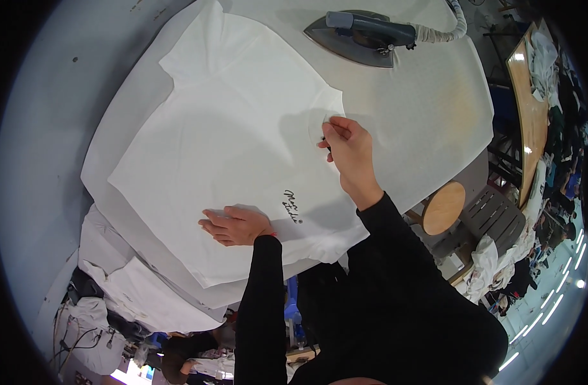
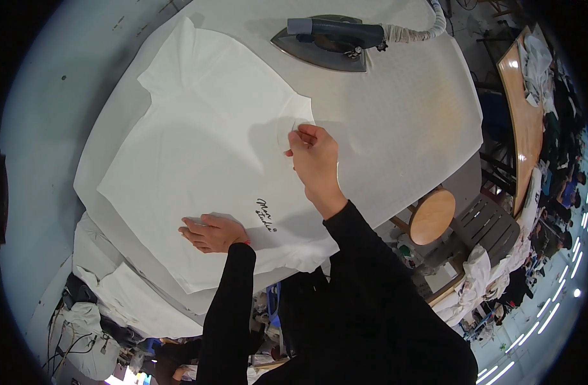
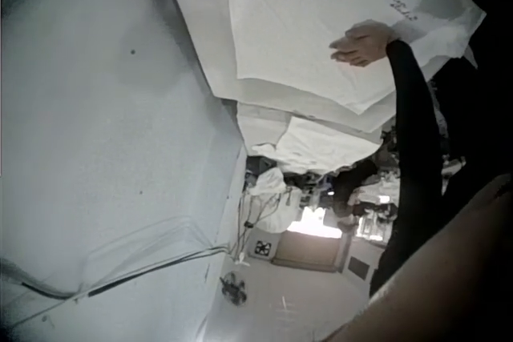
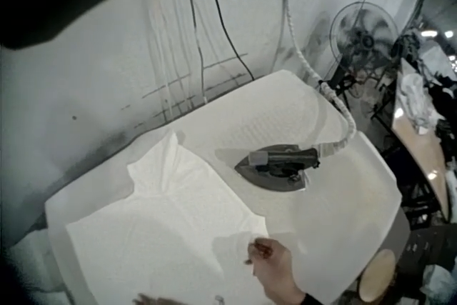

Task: Ironing and smoothing a white t-shirt on a specialized industrial ironing board in a garment factory.

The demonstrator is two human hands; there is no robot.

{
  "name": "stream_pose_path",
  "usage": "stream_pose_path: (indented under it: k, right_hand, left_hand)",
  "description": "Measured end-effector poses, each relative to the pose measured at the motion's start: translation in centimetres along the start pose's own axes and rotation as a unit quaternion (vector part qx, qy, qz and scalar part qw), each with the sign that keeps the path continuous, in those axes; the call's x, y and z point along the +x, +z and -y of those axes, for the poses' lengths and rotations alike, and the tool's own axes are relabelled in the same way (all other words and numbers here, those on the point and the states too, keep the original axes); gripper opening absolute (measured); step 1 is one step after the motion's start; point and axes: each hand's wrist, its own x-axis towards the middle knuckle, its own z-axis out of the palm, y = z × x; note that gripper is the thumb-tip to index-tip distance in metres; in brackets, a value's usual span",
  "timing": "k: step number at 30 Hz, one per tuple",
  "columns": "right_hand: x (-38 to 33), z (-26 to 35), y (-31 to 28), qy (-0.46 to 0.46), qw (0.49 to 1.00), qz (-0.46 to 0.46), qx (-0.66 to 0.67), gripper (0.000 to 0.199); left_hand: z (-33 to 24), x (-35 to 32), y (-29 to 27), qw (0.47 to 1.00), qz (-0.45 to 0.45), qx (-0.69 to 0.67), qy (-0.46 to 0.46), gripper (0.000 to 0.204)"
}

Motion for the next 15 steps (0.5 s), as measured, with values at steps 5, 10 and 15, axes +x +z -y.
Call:
stream_pose_path:
  k: [5,10,15]
  right_hand:
    - [1.7,0.7,0.7,-0.023,0.997,0.055,-0.053,0.024]
    - [3.0,-0.2,1.2,-0.261,0.929,0.012,-0.264,0.035]
    - [4.3,-1.5,0.9,-0.279,0.951,0.012,-0.131,0.036]
  left_hand:
    - [-0.2,0.1,0.1,1.000,-0.003,-0.010,-0.009,0.064]
    - [-0.2,0.0,0.2,1.000,-0.007,-0.005,-0.003,0.064]
    - [-0.2,-0.1,0.1,1.000,-0.003,-0.011,-0.001,0.065]
